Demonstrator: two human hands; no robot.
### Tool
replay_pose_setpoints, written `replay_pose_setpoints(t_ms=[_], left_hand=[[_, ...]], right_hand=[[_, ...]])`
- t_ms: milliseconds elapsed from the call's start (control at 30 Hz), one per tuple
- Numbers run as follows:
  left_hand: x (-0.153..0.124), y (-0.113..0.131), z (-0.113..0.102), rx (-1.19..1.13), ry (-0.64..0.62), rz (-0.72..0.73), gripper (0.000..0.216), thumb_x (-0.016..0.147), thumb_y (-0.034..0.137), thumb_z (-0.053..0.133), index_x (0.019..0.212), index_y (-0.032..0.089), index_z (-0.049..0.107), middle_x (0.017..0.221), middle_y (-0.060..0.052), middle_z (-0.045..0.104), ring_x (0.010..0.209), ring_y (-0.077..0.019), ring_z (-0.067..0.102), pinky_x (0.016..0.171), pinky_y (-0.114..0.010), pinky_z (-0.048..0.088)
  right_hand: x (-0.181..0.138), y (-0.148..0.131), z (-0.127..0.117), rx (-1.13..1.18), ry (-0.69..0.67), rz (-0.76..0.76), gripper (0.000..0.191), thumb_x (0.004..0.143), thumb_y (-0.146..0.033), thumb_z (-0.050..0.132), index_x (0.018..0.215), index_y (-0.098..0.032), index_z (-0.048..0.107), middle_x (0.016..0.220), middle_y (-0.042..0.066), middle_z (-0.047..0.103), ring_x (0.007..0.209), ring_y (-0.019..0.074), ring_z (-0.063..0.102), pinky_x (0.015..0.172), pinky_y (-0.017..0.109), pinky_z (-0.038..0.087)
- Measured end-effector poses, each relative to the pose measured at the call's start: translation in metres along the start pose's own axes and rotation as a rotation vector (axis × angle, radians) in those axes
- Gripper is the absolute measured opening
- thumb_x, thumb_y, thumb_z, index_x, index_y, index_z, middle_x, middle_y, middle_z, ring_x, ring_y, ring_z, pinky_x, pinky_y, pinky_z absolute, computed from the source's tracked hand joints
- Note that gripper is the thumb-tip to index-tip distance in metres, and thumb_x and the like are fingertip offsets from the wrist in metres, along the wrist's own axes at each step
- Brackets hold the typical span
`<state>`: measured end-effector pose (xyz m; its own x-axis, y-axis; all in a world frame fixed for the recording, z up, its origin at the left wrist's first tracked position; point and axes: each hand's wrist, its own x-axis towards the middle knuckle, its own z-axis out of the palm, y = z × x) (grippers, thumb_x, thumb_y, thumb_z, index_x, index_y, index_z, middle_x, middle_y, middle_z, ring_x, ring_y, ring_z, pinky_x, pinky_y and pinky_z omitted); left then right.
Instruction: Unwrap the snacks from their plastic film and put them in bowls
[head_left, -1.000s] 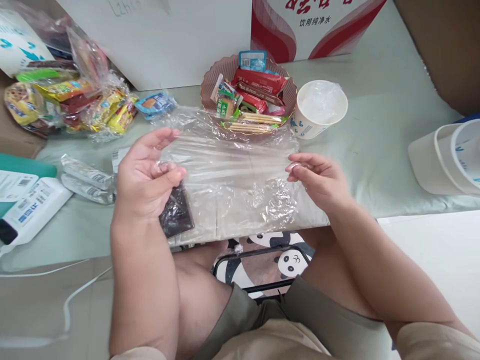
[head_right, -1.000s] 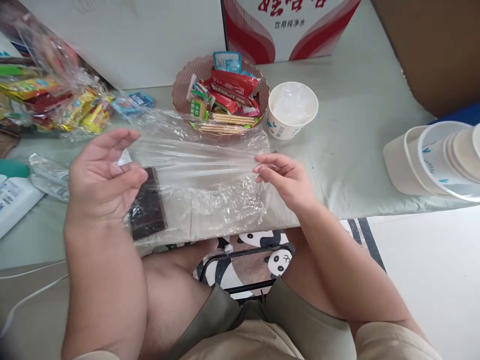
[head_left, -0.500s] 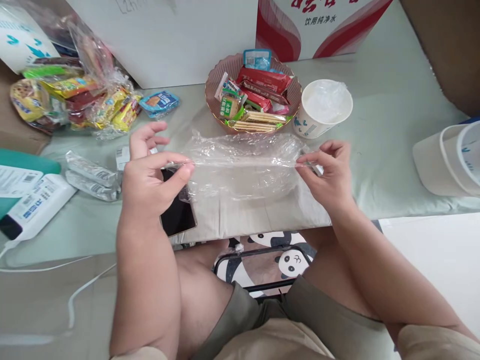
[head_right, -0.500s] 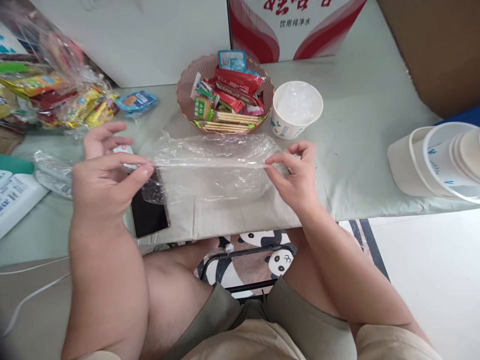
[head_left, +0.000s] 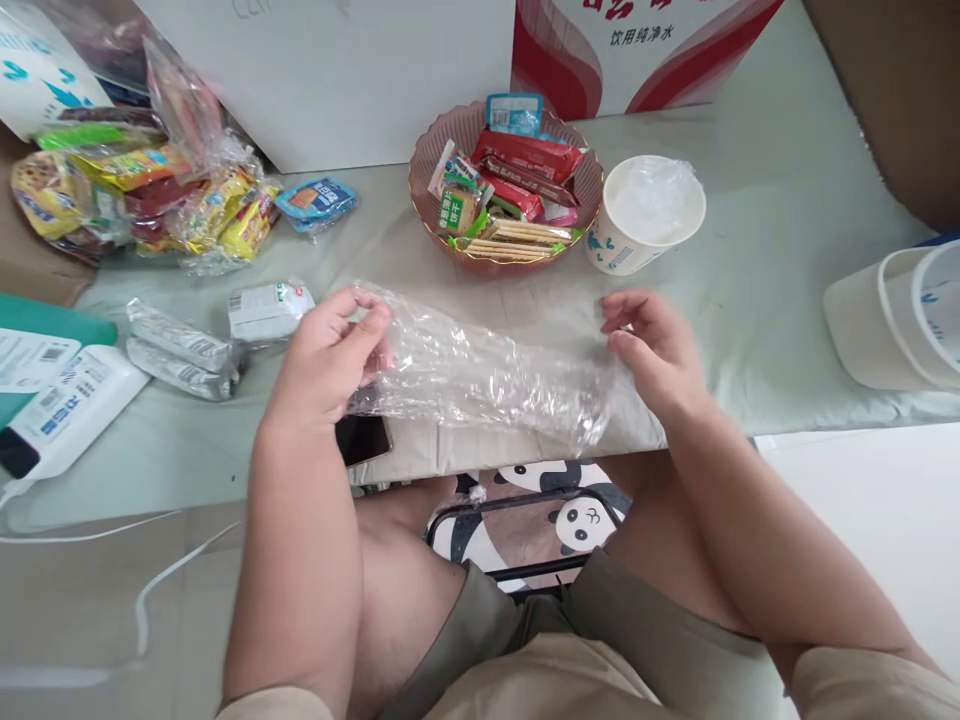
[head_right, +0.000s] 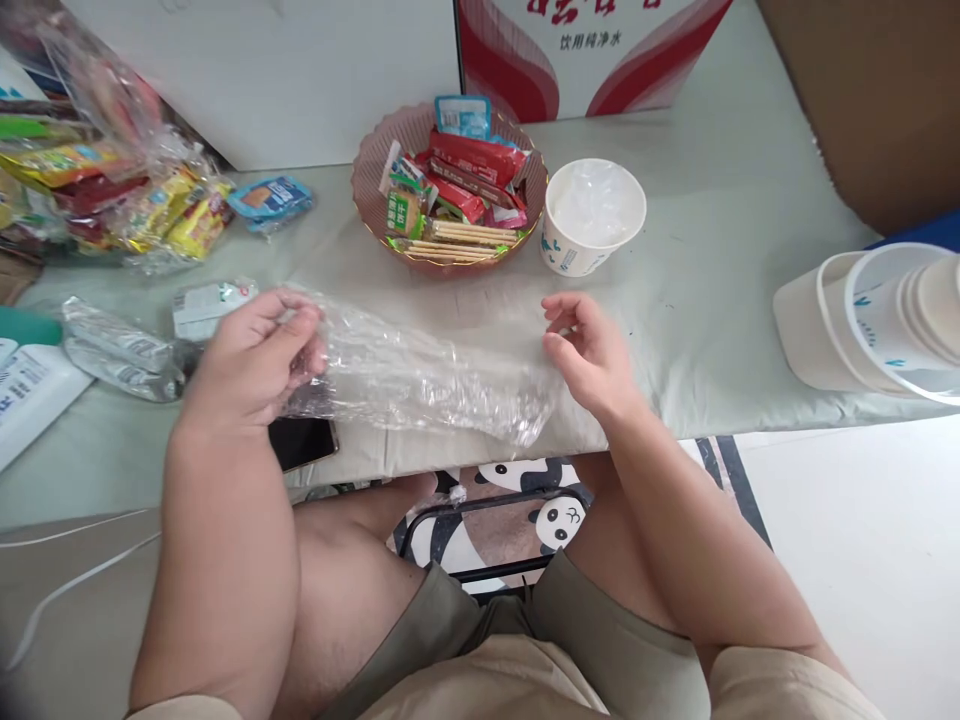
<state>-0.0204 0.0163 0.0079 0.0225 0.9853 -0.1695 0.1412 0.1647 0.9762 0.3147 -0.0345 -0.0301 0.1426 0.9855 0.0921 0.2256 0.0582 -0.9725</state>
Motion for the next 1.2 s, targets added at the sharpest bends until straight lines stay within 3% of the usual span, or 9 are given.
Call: replay_pose_setpoints(t_ms=[167, 233, 333, 467, 600, 767, 933, 1067, 1200], left_hand=[[-0.012, 0.010, 0.016, 0.048, -0.379, -0.185, 0.037, 0.076, 0.049, 0.082, 0.084, 0.024, 0.056, 0.047, 0.006, 0.058, 0.036, -0.0088, 0.042, 0.034, -0.019, 0.020], [-0.014, 0.012, 0.022, 0.071, -0.466, -0.179, 0.036, 0.079, 0.049, 0.080, 0.084, 0.023, 0.056, 0.050, 0.005, 0.059, 0.039, -0.0092, 0.044, 0.037, -0.020, 0.024], [-0.011, 0.011, 0.027, 0.043, -0.416, -0.117, 0.033, 0.079, 0.046, 0.080, 0.091, 0.023, 0.060, 0.056, 0.004, 0.062, 0.045, -0.0098, 0.049, 0.043, -0.021, 0.033], [-0.007, -0.001, 0.037, -0.219, -0.115, -0.086, 0.052, 0.078, 0.063, 0.076, 0.108, 0.023, 0.061, 0.090, -0.005, 0.075, 0.078, -0.0182, 0.071, 0.062, -0.026, 0.053], [-0.013, -0.015, 0.061, -0.394, -0.373, -0.281, 0.078, 0.073, 0.088, 0.063, 0.111, 0.020, 0.064, 0.100, -0.014, 0.076, 0.097, -0.0328, 0.076, 0.078, -0.045, 0.062], [-0.012, -0.020, 0.082, -0.310, -0.347, -0.266, 0.040, 0.068, 0.044, 0.089, 0.090, 0.020, 0.066, 0.076, -0.001, 0.069, 0.066, -0.0160, 0.069, 0.065, -0.030, 0.058], [-0.008, -0.020, 0.080, -0.255, -0.242, -0.152, 0.024, 0.084, 0.036, 0.075, 0.101, 0.024, 0.063, 0.066, 0.003, 0.069, 0.050, -0.0139, 0.065, 0.049, -0.025, 0.052], [-0.008, -0.022, 0.072, -0.214, -0.299, -0.095, 0.026, 0.082, 0.033, 0.075, 0.105, 0.026, 0.063, 0.060, 0.004, 0.070, 0.041, -0.0148, 0.061, 0.042, -0.025, 0.047], [-0.006, -0.021, 0.066, -0.251, -0.284, 0.060, 0.008, 0.075, 0.028, 0.076, 0.079, 0.023, 0.071, 0.064, 0.001, 0.072, 0.053, -0.0161, 0.067, 0.053, -0.029, 0.055]], right_hand=[[0.005, -0.008, 0.021, 0.093, -0.343, -0.099, 0.054, 0.081, -0.056, 0.081, 0.122, -0.025, 0.064, 0.126, 0.010, 0.072, 0.118, 0.0243, 0.069, 0.107, 0.042, 0.054], [0.005, -0.016, 0.040, 0.141, -0.642, -0.011, 0.062, 0.076, -0.053, 0.086, 0.125, -0.023, 0.062, 0.114, 0.008, 0.075, 0.097, 0.0193, 0.072, 0.088, 0.035, 0.060], [0.000, -0.024, 0.062, 0.131, -0.916, 0.154, 0.036, 0.084, -0.044, 0.079, 0.105, -0.017, 0.067, 0.077, 0.000, 0.069, 0.061, 0.0098, 0.059, 0.057, 0.024, 0.049], [-0.005, -0.024, 0.065, 0.326, -0.689, 0.276, 0.027, 0.089, -0.043, 0.073, 0.090, -0.018, 0.063, 0.070, -0.001, 0.067, 0.058, 0.0093, 0.061, 0.055, 0.024, 0.049], [-0.002, -0.018, 0.063, 0.447, -0.413, 0.323, 0.033, 0.086, -0.049, 0.074, 0.090, -0.022, 0.056, 0.070, -0.003, 0.067, 0.059, 0.0111, 0.066, 0.055, 0.024, 0.052], [0.001, -0.014, 0.060, 0.323, -0.207, 0.277, 0.028, 0.088, -0.046, 0.071, 0.097, -0.023, 0.058, 0.058, -0.006, 0.062, 0.047, 0.0101, 0.058, 0.048, 0.023, 0.046], [-0.002, -0.015, 0.048, 0.270, -0.470, 0.320, 0.044, 0.084, -0.038, 0.076, 0.122, -0.023, 0.061, 0.058, -0.007, 0.064, 0.049, 0.0137, 0.062, 0.049, 0.026, 0.050], [-0.003, -0.015, 0.043, 0.236, -0.399, 0.244, 0.044, 0.092, -0.031, 0.063, 0.135, -0.026, 0.057, 0.055, -0.011, 0.055, 0.044, 0.0109, 0.056, 0.049, 0.024, 0.048], [0.000, -0.008, 0.037, 0.276, -0.377, 0.128, 0.018, 0.093, -0.035, 0.062, 0.108, -0.027, 0.067, 0.074, -0.004, 0.065, 0.054, 0.0104, 0.060, 0.055, 0.026, 0.051]])
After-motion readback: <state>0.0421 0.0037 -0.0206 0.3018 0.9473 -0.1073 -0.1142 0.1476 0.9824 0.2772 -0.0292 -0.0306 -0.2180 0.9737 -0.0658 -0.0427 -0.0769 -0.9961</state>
